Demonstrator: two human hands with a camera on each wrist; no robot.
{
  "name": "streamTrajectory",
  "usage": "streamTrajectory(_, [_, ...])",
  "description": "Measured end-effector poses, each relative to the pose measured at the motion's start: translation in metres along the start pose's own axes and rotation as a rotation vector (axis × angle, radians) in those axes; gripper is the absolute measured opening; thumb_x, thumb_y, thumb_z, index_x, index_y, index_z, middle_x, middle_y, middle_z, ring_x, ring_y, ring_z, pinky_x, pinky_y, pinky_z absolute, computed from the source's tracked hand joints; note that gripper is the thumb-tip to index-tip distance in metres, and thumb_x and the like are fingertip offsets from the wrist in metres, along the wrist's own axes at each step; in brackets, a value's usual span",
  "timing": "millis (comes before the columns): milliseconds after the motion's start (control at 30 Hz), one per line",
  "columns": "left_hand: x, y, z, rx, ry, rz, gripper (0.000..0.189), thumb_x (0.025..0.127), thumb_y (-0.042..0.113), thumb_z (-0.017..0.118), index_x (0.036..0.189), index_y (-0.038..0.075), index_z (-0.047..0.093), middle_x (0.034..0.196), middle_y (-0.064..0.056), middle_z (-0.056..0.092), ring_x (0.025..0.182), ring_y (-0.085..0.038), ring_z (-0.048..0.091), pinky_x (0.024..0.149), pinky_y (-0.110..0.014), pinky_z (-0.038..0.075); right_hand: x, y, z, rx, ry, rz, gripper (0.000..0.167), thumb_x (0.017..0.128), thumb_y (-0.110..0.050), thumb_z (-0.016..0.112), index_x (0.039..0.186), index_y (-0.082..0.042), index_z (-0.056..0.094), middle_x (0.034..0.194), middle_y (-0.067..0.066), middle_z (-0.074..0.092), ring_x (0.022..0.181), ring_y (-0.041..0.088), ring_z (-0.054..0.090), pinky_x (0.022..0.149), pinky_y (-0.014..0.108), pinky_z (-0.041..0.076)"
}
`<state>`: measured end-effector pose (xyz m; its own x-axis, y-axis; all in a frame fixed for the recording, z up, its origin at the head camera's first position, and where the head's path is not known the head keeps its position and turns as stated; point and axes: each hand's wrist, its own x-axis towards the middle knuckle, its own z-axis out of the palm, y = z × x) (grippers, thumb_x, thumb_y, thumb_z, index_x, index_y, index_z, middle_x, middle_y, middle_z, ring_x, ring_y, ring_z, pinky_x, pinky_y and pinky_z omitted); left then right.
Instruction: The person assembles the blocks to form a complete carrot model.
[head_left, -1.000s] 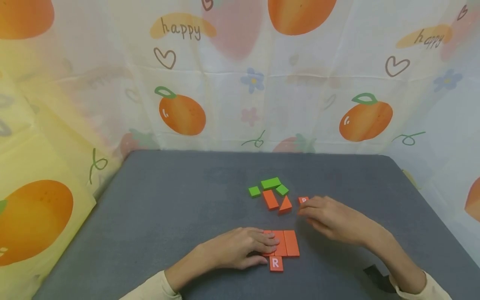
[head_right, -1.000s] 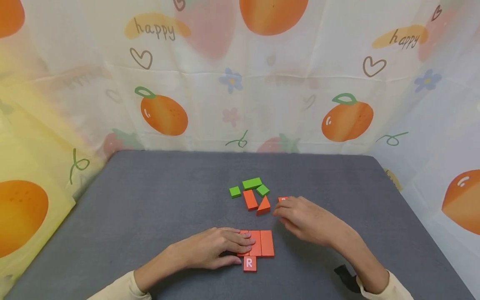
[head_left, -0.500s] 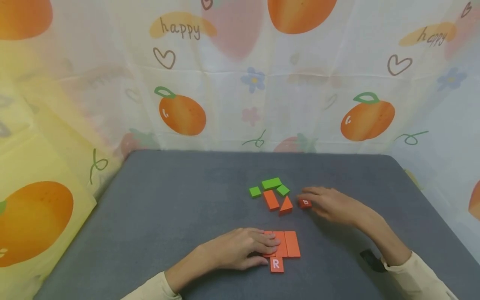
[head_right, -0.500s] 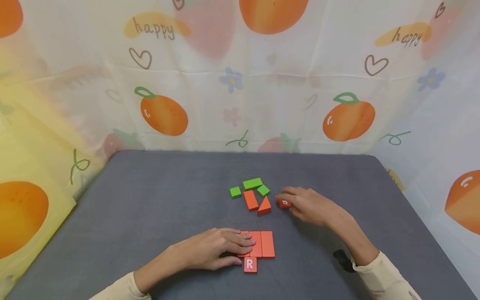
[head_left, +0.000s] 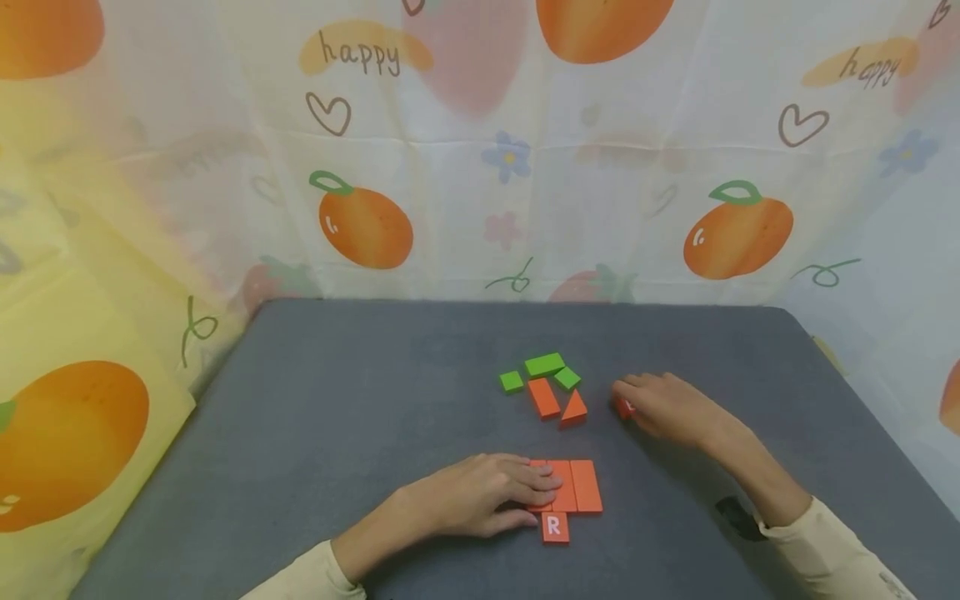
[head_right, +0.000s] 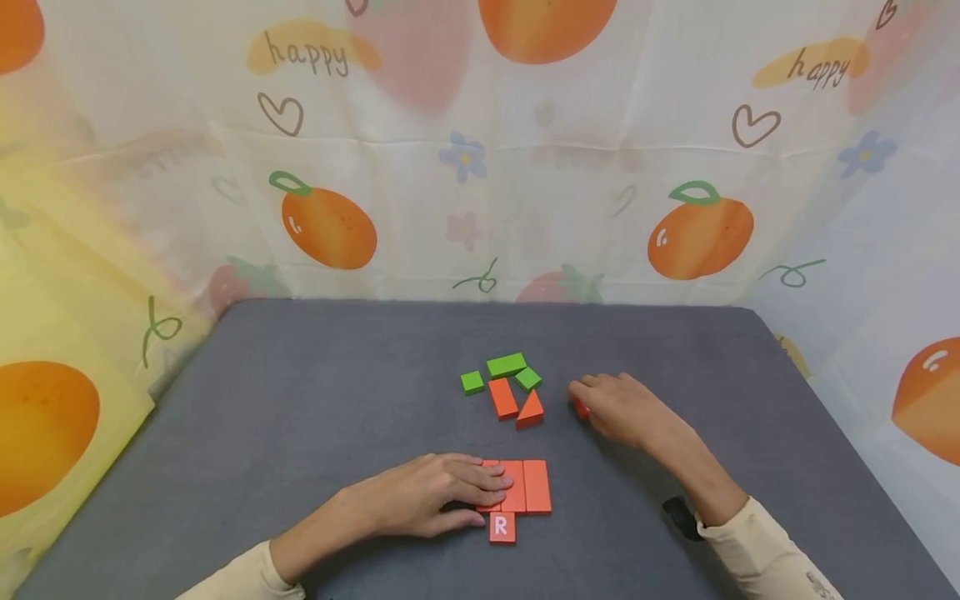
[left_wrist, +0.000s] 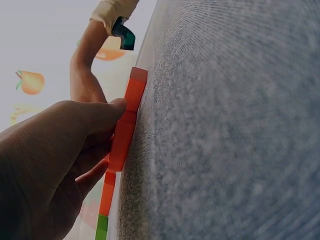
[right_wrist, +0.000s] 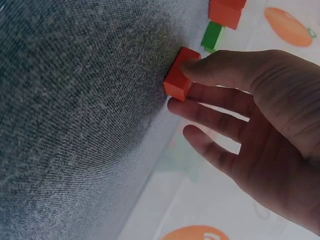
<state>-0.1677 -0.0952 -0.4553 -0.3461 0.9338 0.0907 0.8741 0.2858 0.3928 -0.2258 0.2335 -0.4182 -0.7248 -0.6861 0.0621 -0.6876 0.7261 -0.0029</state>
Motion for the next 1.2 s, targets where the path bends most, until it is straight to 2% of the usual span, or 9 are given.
streamTrajectory(100, [0.000, 0.000, -0.001, -0.003, 0.001, -0.004, 0.041, 0.107, 0.031, 0.062, 0.145, 0.016, 0.063, 0.151, 0.004, 0.061, 0.145, -0.009, 0.054, 0.122, -0.028, 0.043, 0.002, 0.001, 0.000, -0.004, 0.010, 0.007, 0.026, 0.083, 0.005, 0.076, 0.100, -0.013, 0.068, 0.083, -0.003, 0.065, 0.071, 0.013, 0.058, 0.059, 0.033, 0.049])
streamTrajectory(333, [0.001, 0.000, 0.000, 0.002, 0.008, -0.001, 0.041, 0.106, 0.031, 0.062, 0.145, 0.016, 0.063, 0.151, 0.004, 0.062, 0.144, -0.009, 0.055, 0.122, -0.028, 0.043, -0.003, -0.003, -0.004, -0.026, 0.023, 0.009, 0.021, 0.081, 0.001, 0.079, 0.094, -0.011, 0.069, 0.083, -0.002, 0.065, 0.072, 0.014, 0.059, 0.060, 0.032, 0.052])
streamTrajectory(700, [0.001, 0.000, 0.000, 0.018, 0.015, 0.000, 0.040, 0.106, 0.030, 0.063, 0.144, 0.016, 0.065, 0.150, 0.004, 0.063, 0.144, -0.009, 0.055, 0.121, -0.029, 0.044, -0.020, -0.031, -0.024, -0.002, 0.105, -0.030, 0.020, 0.081, -0.009, 0.084, 0.092, -0.017, 0.070, 0.084, -0.007, 0.067, 0.075, 0.010, 0.062, 0.066, 0.033, 0.056])
streamTrajectory(900, [0.001, 0.000, 0.001, 0.020, 0.019, -0.003, 0.040, 0.106, 0.031, 0.063, 0.144, 0.016, 0.064, 0.150, 0.004, 0.063, 0.144, -0.009, 0.055, 0.122, -0.028, 0.044, -0.028, -0.048, -0.029, 0.010, 0.158, -0.090, 0.022, 0.080, -0.012, 0.086, 0.096, -0.017, 0.071, 0.086, -0.009, 0.067, 0.079, 0.010, 0.059, 0.068, 0.032, 0.054])
streamTrajectory(1200, [0.001, 0.001, 0.002, 0.018, 0.030, -0.001, 0.040, 0.106, 0.030, 0.064, 0.143, 0.015, 0.065, 0.149, 0.004, 0.064, 0.143, -0.009, 0.056, 0.121, -0.028, 0.044, -0.036, -0.070, -0.024, 0.122, 0.229, -0.225, 0.034, 0.076, -0.006, 0.090, 0.099, -0.019, 0.069, 0.090, -0.013, 0.063, 0.083, 0.006, 0.052, 0.067, 0.024, 0.046])
